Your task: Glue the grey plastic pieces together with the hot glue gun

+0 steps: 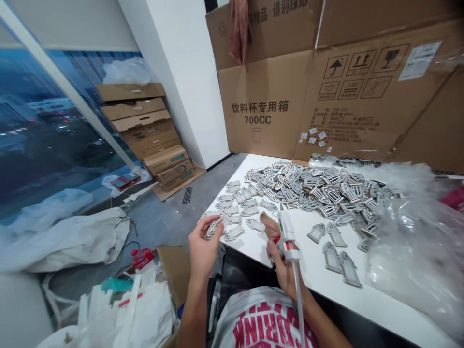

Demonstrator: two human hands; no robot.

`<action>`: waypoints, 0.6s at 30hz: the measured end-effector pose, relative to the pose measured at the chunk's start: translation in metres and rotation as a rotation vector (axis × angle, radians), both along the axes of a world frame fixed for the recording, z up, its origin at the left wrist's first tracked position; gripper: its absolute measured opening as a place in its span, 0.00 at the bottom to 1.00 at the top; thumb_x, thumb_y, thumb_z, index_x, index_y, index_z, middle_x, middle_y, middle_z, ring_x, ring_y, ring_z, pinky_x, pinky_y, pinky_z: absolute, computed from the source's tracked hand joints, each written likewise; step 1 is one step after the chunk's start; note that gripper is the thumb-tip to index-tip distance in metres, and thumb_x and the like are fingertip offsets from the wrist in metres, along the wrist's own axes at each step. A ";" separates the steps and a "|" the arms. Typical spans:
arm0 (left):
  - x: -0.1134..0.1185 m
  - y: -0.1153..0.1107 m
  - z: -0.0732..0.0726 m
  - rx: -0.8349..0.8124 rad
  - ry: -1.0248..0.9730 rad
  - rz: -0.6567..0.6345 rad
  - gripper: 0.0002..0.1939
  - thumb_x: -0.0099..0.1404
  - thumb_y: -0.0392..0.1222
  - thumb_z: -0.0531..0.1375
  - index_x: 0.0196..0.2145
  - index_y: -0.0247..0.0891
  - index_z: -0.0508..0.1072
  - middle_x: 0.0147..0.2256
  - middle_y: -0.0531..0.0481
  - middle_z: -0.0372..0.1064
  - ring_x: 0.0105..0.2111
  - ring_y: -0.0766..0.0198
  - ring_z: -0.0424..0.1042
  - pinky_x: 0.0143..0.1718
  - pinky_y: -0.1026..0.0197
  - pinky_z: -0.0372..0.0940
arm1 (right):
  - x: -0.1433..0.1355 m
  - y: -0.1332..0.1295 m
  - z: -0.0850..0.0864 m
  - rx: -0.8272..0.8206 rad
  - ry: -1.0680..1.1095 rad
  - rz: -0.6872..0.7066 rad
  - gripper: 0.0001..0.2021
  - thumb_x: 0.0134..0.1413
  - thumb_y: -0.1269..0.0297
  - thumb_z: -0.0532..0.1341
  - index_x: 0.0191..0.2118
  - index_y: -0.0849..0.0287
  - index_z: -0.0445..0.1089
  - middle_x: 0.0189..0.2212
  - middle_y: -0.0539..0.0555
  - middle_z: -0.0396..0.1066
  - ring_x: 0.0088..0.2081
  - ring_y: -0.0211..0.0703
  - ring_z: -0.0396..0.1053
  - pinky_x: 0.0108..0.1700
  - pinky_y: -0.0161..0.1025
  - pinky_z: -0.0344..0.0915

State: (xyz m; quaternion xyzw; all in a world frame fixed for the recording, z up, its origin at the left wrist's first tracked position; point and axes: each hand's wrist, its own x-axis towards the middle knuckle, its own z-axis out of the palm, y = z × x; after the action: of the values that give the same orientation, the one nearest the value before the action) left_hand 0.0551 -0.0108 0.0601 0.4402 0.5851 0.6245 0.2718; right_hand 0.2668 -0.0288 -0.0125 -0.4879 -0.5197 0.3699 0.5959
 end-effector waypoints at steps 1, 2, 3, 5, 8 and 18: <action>0.000 0.000 0.000 -0.002 -0.019 -0.005 0.13 0.60 0.45 0.75 0.42 0.39 0.85 0.45 0.43 0.83 0.54 0.48 0.79 0.62 0.49 0.69 | 0.002 0.001 0.000 -0.025 0.015 0.012 0.19 0.72 0.45 0.61 0.51 0.56 0.76 0.34 0.53 0.76 0.37 0.49 0.74 0.46 0.46 0.73; 0.000 0.001 -0.001 -0.005 -0.039 -0.011 0.14 0.59 0.45 0.75 0.41 0.39 0.85 0.46 0.43 0.83 0.54 0.48 0.79 0.61 0.50 0.69 | 0.004 0.002 0.000 -0.047 0.030 0.019 0.19 0.73 0.44 0.61 0.48 0.56 0.76 0.31 0.51 0.74 0.34 0.47 0.72 0.44 0.45 0.73; -0.001 0.002 -0.001 -0.008 -0.063 -0.018 0.14 0.58 0.45 0.76 0.41 0.39 0.85 0.46 0.43 0.83 0.54 0.49 0.78 0.60 0.52 0.69 | 0.007 0.004 0.000 -0.065 0.046 0.023 0.20 0.73 0.43 0.60 0.45 0.56 0.77 0.30 0.51 0.73 0.33 0.46 0.70 0.44 0.45 0.72; -0.006 0.005 0.001 -0.009 -0.118 -0.045 0.16 0.58 0.47 0.76 0.42 0.39 0.84 0.45 0.43 0.82 0.50 0.51 0.79 0.55 0.54 0.71 | 0.012 0.007 -0.002 -0.087 0.073 0.036 0.22 0.72 0.40 0.60 0.40 0.54 0.77 0.29 0.51 0.72 0.33 0.46 0.70 0.44 0.44 0.72; -0.015 0.010 0.010 0.018 -0.185 -0.119 0.19 0.64 0.58 0.68 0.42 0.40 0.81 0.40 0.45 0.79 0.40 0.58 0.78 0.48 0.55 0.73 | 0.014 0.008 -0.003 -0.114 0.104 0.087 0.27 0.70 0.37 0.60 0.30 0.53 0.76 0.29 0.53 0.73 0.33 0.46 0.70 0.42 0.43 0.72; 0.016 0.007 0.014 -0.150 0.313 -0.503 0.07 0.63 0.37 0.68 0.39 0.42 0.83 0.40 0.49 0.83 0.44 0.53 0.80 0.51 0.54 0.70 | 0.002 0.008 -0.012 -0.220 0.321 0.203 0.29 0.70 0.32 0.57 0.33 0.55 0.69 0.21 0.44 0.58 0.21 0.36 0.54 0.20 0.32 0.51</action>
State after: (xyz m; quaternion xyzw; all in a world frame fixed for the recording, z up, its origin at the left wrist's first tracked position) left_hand 0.0712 -0.0042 0.0746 0.6410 0.5367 0.4173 0.3563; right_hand 0.2685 -0.0209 -0.0250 -0.4298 -0.4212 0.5554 0.5739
